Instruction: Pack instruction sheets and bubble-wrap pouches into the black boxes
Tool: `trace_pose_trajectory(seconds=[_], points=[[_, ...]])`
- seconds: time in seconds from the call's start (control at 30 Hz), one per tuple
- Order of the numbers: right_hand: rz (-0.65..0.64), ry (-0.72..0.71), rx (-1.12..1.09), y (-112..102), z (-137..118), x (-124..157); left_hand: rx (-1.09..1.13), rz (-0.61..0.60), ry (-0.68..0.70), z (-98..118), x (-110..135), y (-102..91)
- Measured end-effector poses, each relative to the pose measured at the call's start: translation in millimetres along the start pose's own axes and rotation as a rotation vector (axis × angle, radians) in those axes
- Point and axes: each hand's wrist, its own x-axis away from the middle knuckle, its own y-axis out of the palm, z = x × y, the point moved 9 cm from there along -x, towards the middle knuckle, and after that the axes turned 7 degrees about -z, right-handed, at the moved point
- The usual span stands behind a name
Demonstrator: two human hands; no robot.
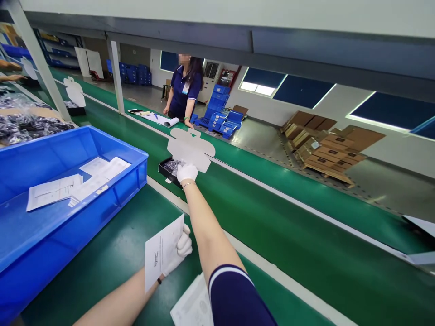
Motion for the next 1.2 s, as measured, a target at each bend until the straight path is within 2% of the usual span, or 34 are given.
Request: trace_pose_trajectory(seconds=[0.13, 0.3, 0.43, 0.53, 0.63, 0.73, 0.83, 0.93, 1.03, 1.07, 1.1, 1.13, 1.2], points=[[-0.035, -0.064, 0.154, 6.6, 5.8, 12.6, -0.042, 0.040, -0.028, -2.0, -1.1, -3.7], [-0.104, -0.003, 0.257, 9.1, 14.3, 14.2, -0.109, 0.118, -0.042, -1.8, -0.4, -6.7], [-0.180, 0.013, 0.234, 6.8, 28.0, 13.5, -0.126, 0.152, -0.048, 0.4, 2.0, -3.9], [-0.141, 0.007, 0.214, 3.8, 43.8, 23.3, -0.137, 0.150, -0.058, -0.9, 0.9, -4.4], [-0.152, 0.031, 0.185, 5.8, 58.2, 36.3, -0.185, 0.194, -0.069, -4.4, -1.7, -12.9], [-0.215, 0.030, 0.137, -1.4, 63.3, 45.6, -0.334, 0.293, 0.035, 6.8, -2.3, -23.6], [-0.276, -0.052, -0.012, -28.2, 65.1, 59.8, -0.596, 0.413, 0.179, 31.2, 3.5, -28.2], [-0.317, -0.249, -0.161, -60.7, 72.0, 93.9, -0.838, 0.567, 0.255, 52.3, 13.4, -31.4], [-0.585, -0.483, -0.215, -59.4, 84.8, 147.7, -0.923, 0.639, 0.290, 58.7, 18.5, -33.4], [-0.659, -0.523, -0.170, -55.9, 91.9, 162.1, -0.927, 0.639, 0.296, 57.8, 18.7, -33.5], [-0.677, -0.531, -0.096, -54.9, 100.5, 169.3, -0.915, 0.628, 0.297, 55.7, 18.2, -33.7], [-0.620, -0.510, -0.012, -59.3, 109.4, 167.2, -0.888, 0.611, 0.291, 52.4, 17.4, -34.1], [-0.343, -0.410, 0.101, -86.0, 124.0, 142.9, -0.819, 0.567, 0.263, 45.0, 15.3, -34.9]])
